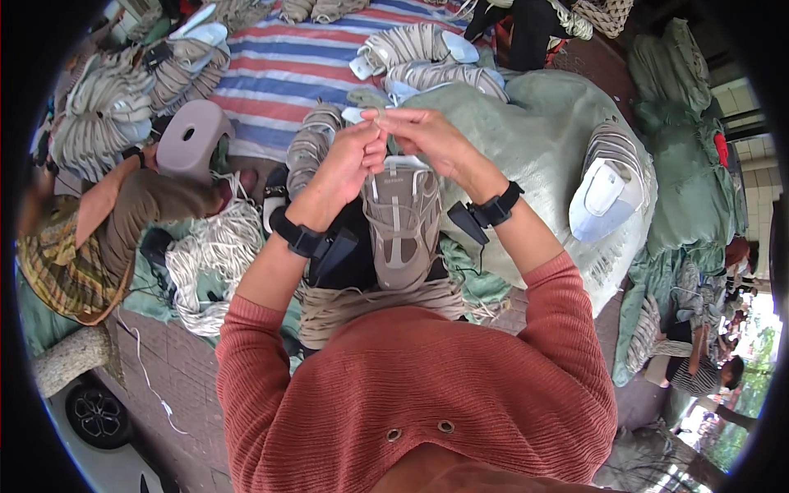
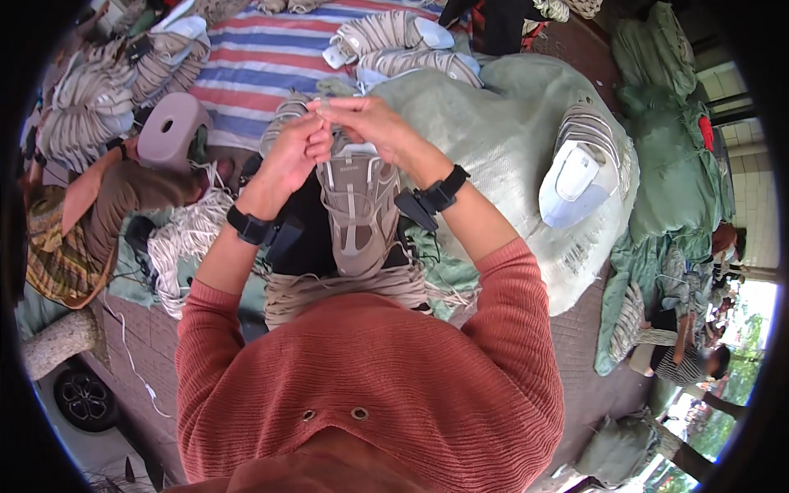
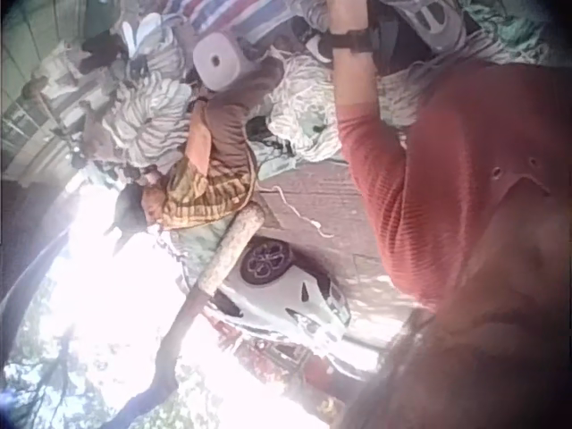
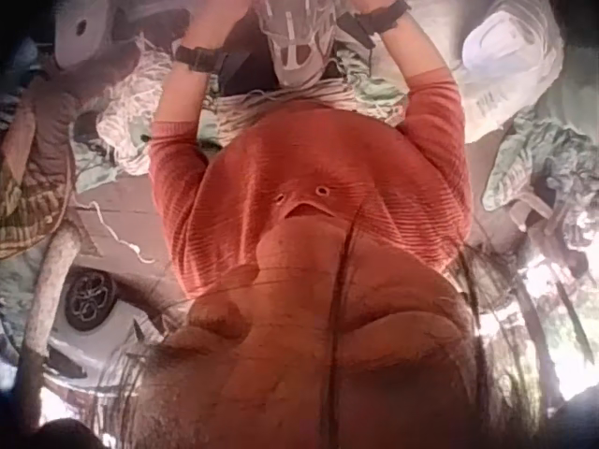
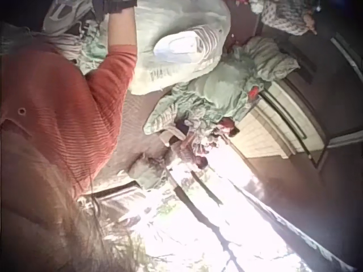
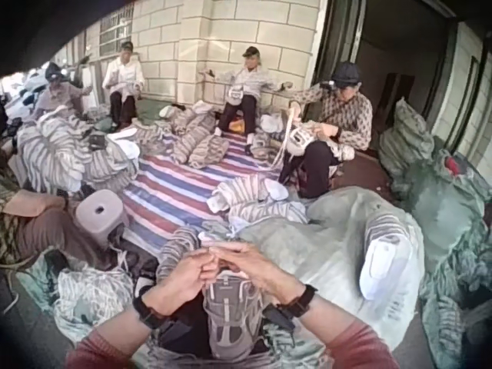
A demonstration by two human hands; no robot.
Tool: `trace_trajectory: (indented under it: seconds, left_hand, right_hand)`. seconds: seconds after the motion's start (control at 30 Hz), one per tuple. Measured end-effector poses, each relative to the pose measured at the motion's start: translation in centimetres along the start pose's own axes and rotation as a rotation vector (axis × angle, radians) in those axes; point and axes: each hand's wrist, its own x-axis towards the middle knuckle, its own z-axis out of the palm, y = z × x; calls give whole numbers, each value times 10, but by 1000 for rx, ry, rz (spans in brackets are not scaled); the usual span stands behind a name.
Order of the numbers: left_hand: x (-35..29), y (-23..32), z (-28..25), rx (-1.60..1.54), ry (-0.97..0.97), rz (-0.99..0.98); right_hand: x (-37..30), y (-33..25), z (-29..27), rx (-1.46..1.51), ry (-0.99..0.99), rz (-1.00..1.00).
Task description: The person sits on the ground and laces a beige sneaker held on their lap. They repeatedly thread a white lace through the eyelets, pull it tight, and adjust the tension. Other people are visible in the background performing similar tasks.
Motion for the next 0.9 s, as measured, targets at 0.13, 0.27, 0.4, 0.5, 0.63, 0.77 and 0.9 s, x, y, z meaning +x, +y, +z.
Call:
trace_trajectory:
  seconds: [0.13, 0.27, 0.4, 0.5, 0.63, 0.77, 0.9]
  left_hand:
    - [-8, 0, 4, 10, -1, 111]
    - [-15, 7, 17, 62, -13, 211]
    - [-17, 26, 34, 71, -111, 277]
    - [-10, 47, 45, 50, -158, 370]
    - [0, 56, 48, 6, -170, 400]
    - [13, 39, 46, -81, -101, 289]
    - [19, 55, 39, -121, -165, 314]
  right_hand:
    - [-4, -12, 9, -117, 90, -56]
    - [-12, -29, 7, -443, 91, -20]
    - [-24, -26, -10, -264, -130, -63]
    - [-35, 5, -26, -280, -227, -137]
    - [-43, 55, -55, -276, -7, 33]
    - [-64, 43, -95, -285, 277, 50]
    - [-90, -8, -92, -371, 202, 20]
